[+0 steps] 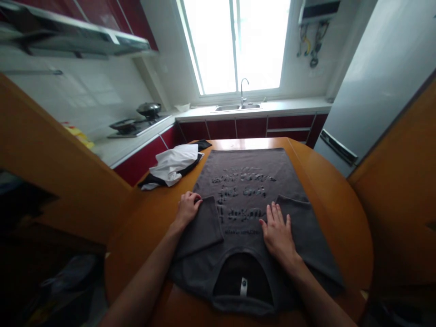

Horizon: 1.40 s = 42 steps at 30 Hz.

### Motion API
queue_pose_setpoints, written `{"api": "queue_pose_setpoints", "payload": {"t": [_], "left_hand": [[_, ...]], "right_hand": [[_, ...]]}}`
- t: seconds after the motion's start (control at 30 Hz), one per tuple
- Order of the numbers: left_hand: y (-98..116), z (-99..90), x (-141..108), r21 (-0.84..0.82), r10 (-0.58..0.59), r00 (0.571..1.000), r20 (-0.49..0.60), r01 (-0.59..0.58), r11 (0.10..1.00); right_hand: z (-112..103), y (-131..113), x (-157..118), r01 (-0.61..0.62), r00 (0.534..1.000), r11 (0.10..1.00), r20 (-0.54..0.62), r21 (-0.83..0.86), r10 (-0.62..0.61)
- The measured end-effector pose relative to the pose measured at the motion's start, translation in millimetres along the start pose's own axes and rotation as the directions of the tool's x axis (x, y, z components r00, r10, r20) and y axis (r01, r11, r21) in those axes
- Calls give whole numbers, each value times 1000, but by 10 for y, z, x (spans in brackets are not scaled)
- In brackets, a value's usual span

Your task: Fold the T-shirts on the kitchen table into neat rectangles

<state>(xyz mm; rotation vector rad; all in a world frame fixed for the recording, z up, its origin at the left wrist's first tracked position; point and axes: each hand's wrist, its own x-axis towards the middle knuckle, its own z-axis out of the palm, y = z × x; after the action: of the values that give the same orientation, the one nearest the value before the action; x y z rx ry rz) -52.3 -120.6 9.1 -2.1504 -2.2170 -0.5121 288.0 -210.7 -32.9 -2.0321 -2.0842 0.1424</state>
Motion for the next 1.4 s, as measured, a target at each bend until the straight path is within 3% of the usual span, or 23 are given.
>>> {"api": "queue_pose_setpoints", "payload": {"t": [0.1,0.23,0.4,0.6,1.03,1.4], "left_hand": [[-3,27,9,-6,-20,998,-58,19,1000],[33,-14,-102,8,38,999,-32,-38,999],[282,54,-425,20,250,961,119,-254,967],[449,193,-514,4,262,932,252,-272,962],[410,231,-477,42,270,933,237,-288,957],[427,185,-438,-2,285,945,158,-289,957]], "right_hand": [[42,-1,-21,0,1000,1000,-5,-28,0],[45,-1,-33,-3,1000,1000,-17,-4,3],[19,45,-17,-39,995,998,-94,42,43],[57,72,-29,-68,997,998,-39,-16,67],[37,43,-19,-67,998,996,2,-53,68],[-63,17,-15,-79,996,994,-39,69,82]]}}
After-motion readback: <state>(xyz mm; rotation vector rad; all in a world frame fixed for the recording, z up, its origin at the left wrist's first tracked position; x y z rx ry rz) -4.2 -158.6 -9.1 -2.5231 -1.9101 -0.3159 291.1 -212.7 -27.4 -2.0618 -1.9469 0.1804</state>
